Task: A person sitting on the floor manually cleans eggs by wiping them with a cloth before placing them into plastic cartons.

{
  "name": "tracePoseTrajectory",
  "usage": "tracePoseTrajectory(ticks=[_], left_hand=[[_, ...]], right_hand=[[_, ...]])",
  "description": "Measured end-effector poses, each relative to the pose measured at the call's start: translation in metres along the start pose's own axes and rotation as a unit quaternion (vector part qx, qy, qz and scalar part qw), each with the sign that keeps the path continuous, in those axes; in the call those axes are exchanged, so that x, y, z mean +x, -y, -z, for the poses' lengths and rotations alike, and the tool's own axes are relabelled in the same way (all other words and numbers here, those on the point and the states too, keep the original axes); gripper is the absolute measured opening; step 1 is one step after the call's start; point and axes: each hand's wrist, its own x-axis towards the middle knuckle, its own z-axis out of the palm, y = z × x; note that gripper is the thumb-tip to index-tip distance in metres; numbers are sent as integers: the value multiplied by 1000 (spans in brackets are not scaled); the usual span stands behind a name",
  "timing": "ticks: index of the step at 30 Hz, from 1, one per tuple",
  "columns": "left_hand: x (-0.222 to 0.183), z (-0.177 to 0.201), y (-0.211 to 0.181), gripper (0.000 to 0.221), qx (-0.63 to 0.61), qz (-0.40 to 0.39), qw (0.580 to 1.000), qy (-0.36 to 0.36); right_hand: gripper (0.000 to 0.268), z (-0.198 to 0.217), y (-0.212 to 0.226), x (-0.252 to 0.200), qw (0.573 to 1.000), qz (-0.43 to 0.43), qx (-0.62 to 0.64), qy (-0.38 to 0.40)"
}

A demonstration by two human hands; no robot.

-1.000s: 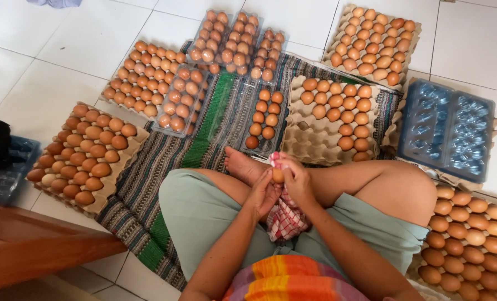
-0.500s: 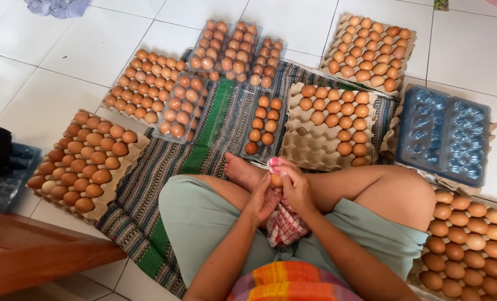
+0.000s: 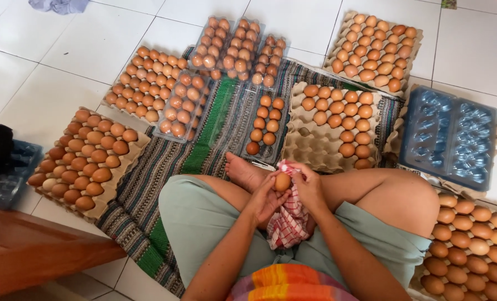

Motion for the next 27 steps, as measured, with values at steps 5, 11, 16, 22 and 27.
tracePoseTrajectory(ticks=[5, 11, 16, 22, 27], left_hand=[[14, -1, -25, 42, 84, -54, 994, -51], [65, 22, -52, 58, 473, -192, 836, -202], [113, 48, -59, 56, 695, -222, 628, -270], [121, 29, -72, 50, 774, -194, 566, -207], [130, 38, -72, 54, 798, -182, 535, -212]], right_hand=[[29, 21, -16, 2, 998, -59, -21, 9], [27, 13, -34, 3, 983, -9, -116, 143], [24, -9, -47, -3, 969, 38, -124, 210], [22, -12, -47, 0, 950, 42, -181, 250], [32, -6, -27, 0, 946, 44, -166, 276]])
